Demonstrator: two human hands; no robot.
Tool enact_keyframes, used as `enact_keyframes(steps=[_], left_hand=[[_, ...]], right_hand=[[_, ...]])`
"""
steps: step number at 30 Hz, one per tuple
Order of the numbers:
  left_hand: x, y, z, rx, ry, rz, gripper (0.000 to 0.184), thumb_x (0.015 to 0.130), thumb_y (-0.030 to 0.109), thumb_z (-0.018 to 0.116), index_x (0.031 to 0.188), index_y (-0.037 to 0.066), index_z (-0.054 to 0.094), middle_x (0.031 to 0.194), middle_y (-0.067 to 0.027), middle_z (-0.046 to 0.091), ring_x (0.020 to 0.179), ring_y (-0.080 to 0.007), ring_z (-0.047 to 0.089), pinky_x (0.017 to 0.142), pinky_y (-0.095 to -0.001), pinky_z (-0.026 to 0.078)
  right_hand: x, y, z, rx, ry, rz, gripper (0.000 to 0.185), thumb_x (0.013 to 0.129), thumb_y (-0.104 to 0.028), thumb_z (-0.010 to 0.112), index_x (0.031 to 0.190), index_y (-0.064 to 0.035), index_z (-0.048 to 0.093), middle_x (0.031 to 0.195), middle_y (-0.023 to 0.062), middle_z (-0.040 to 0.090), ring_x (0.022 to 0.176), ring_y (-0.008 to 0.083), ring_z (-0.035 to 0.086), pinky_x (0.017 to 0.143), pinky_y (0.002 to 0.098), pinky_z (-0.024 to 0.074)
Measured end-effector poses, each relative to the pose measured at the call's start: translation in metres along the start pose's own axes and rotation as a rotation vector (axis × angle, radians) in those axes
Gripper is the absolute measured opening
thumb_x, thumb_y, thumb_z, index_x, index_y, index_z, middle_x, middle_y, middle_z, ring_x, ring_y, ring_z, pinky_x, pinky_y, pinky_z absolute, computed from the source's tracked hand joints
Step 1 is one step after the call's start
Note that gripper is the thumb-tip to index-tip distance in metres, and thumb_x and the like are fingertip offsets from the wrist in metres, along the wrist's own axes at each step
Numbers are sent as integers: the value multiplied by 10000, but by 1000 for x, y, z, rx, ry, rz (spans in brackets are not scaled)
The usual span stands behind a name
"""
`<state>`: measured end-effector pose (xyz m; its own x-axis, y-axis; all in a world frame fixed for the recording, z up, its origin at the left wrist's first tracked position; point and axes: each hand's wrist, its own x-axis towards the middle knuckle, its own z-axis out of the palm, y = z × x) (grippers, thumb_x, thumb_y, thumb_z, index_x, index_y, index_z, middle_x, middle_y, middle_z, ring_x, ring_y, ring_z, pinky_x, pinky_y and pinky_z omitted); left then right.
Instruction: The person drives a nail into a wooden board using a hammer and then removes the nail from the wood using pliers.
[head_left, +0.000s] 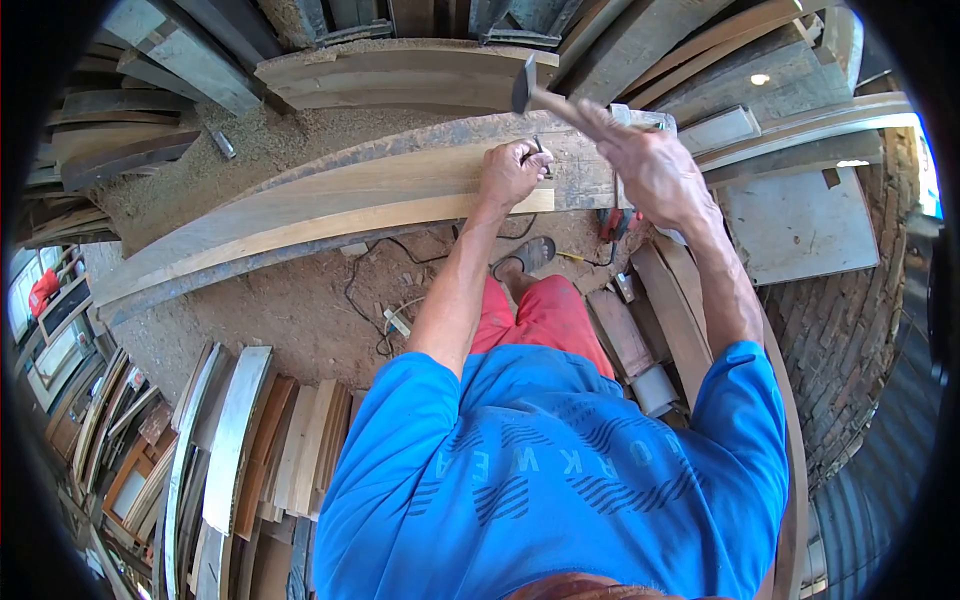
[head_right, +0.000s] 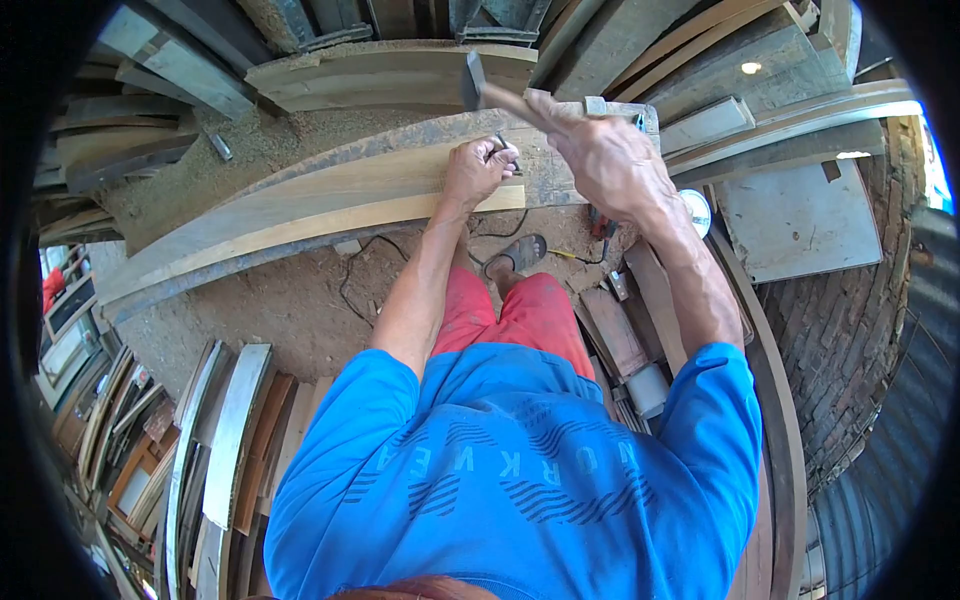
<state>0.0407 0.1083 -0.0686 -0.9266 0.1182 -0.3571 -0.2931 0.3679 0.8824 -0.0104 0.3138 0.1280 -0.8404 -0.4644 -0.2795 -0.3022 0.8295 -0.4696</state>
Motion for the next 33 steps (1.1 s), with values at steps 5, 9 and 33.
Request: enact_keyframes(steps=[5,9,33], left_hand=[[0,-10,11,-152,41,-67,207,959,226,769,935,22,793,765,-95,781,681,-147,756,663,-320,585],[1,-7,7,-96,62,-3,201,950,233,772,926,35,803,756,-92,782,669,-146,752,657,-323,581],[18,9,8,129,143,47,282,1089,233,583,953,9,684,853,-101,770,746,-221,777,676,-368,614]], right_hand=[[-1,-7,0,79,-126,119,498,1043,-192,622,1535,-141,561,1012,311,735,883,395,762,787,485,607],[1,2,3,33,159,-143,499,1033,-163,606,1529,-133,563,1002,334,726,787,410,759,730,482,616],[-53,40,178,-145,549,363,347,1030,-300,618,1291,-75,656,1063,291,680,965,464,691,827,573,528]])
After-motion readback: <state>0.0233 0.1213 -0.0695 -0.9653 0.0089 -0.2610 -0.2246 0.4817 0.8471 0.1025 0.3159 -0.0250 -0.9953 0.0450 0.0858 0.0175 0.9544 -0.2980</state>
